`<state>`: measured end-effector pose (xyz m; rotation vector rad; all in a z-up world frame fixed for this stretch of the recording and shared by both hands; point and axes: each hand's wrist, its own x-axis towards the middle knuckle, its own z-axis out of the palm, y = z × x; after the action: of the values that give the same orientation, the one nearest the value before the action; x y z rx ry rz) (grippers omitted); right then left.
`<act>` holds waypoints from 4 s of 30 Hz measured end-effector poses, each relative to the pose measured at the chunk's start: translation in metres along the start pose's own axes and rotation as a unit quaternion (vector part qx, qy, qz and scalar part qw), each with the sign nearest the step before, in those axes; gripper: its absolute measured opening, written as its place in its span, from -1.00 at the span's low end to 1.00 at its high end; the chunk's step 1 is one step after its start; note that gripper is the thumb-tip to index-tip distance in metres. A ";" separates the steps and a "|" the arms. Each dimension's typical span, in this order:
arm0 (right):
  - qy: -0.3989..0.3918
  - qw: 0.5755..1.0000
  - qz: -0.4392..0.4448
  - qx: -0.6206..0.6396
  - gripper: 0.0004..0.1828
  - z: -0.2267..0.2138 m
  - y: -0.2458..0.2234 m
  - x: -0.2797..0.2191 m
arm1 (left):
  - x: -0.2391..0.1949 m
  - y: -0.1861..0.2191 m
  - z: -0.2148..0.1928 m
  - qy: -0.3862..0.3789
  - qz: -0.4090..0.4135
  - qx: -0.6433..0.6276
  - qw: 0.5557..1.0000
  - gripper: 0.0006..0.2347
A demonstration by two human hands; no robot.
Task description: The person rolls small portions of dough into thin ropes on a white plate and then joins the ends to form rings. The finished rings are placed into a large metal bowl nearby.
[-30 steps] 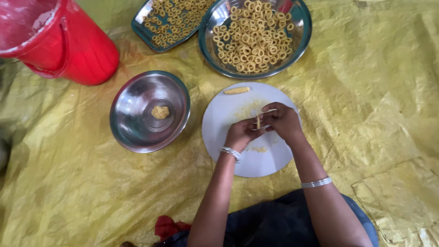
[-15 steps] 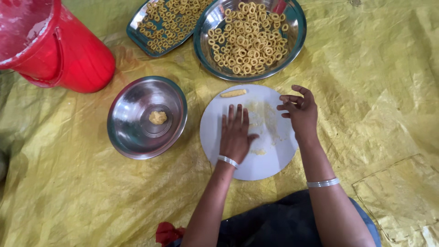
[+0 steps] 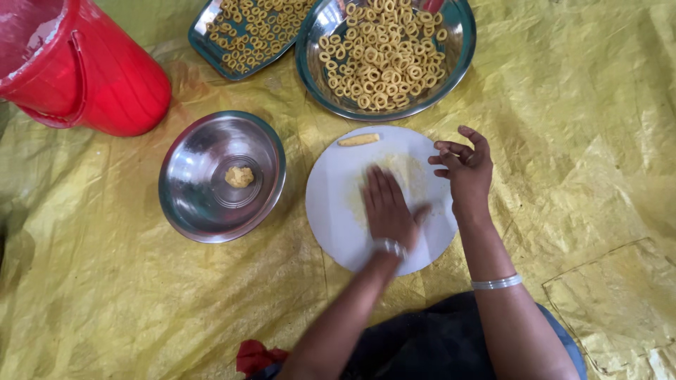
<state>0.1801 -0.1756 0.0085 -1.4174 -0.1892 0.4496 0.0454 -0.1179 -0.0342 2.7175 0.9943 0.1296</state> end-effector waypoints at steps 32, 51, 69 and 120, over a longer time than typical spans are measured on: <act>0.031 0.997 0.020 0.072 -0.42 -0.005 -0.001 0.001 | 0.096 -0.006 -0.008 0.114 0.071 0.026 0.991 -0.13; 0.025 0.995 0.018 0.094 -0.38 -0.008 0.003 0.002 | 0.092 -0.008 -0.008 0.169 0.208 0.065 0.961 -0.19; -0.250 0.751 -0.291 -0.538 -0.80 0.053 0.017 -0.070 | -0.044 -0.118 -0.083 0.149 -0.139 -0.525 0.826 -0.60; -0.321 0.920 -0.071 -0.214 -0.66 0.036 -0.018 -0.040 | 0.007 -0.099 -0.066 -0.186 -0.186 -0.745 0.613 -0.44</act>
<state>0.1338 -0.1610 0.0373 -1.6228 -0.9666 0.7784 -0.0219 -0.0271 0.0036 0.8970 0.6890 0.1800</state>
